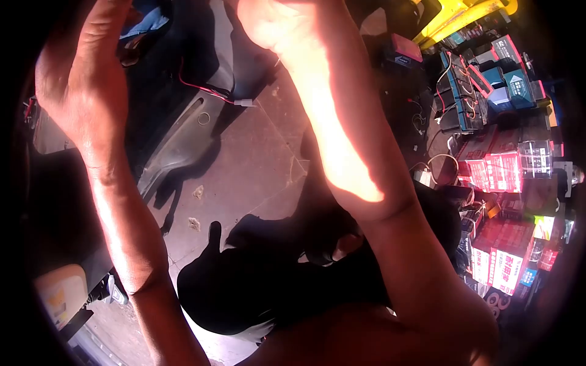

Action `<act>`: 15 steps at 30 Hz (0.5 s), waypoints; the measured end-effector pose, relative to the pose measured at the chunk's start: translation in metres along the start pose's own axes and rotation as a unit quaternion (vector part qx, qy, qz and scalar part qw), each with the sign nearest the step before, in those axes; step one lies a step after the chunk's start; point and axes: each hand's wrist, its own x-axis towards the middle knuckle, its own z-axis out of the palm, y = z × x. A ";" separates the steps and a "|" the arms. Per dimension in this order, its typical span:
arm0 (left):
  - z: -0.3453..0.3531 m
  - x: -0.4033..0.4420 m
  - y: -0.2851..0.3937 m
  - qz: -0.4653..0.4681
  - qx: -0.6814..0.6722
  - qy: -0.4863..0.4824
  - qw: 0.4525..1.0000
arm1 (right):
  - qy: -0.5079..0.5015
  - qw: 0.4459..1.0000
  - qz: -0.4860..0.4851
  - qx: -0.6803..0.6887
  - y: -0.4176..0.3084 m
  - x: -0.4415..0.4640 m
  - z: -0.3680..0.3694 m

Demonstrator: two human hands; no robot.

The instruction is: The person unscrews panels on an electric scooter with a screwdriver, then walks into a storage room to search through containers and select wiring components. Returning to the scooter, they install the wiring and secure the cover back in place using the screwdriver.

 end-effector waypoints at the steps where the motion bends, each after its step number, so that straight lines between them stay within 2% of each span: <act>1: -0.002 0.000 0.003 -0.020 0.029 0.003 0.999 | -0.021 0.995 0.022 0.096 0.004 0.014 -0.004; 4: -0.007 0.002 0.007 -0.035 0.086 0.027 0.995 | 0.158 0.985 -0.072 0.017 0.023 -0.001 0.013; 6: -0.015 0.004 -0.006 0.167 0.117 -0.024 0.979 | 0.236 0.972 0.001 -0.011 0.012 -0.006 0.022; 8: -0.005 -0.007 -0.008 0.106 -0.040 -0.004 0.994 | 0.319 0.946 0.017 -0.051 0.015 0.000 0.029; 9: -0.014 -0.007 -0.002 0.096 0.058 -0.033 0.993 | 0.261 0.965 -0.034 -0.014 0.018 0.003 0.027; 10: -0.022 -0.007 0.004 0.083 0.158 -0.059 0.982 | 0.227 0.973 -0.003 0.040 0.013 -0.001 0.030; 11: -0.021 -0.010 0.007 0.005 0.109 -0.041 0.993 | 0.239 0.965 -0.008 0.105 0.012 -0.001 0.039; 12: -0.022 -0.008 0.007 -0.023 0.103 -0.053 0.993 | 0.252 0.953 -0.010 0.170 0.012 0.001 0.047; 14: -0.029 -0.005 0.007 -0.083 0.097 -0.079 0.989 | 0.248 0.963 0.003 0.109 0.012 -0.003 0.045; 15: -0.025 -0.004 0.005 -0.001 0.093 -0.060 0.994 | 0.243 0.968 0.006 0.052 0.017 -0.008 0.036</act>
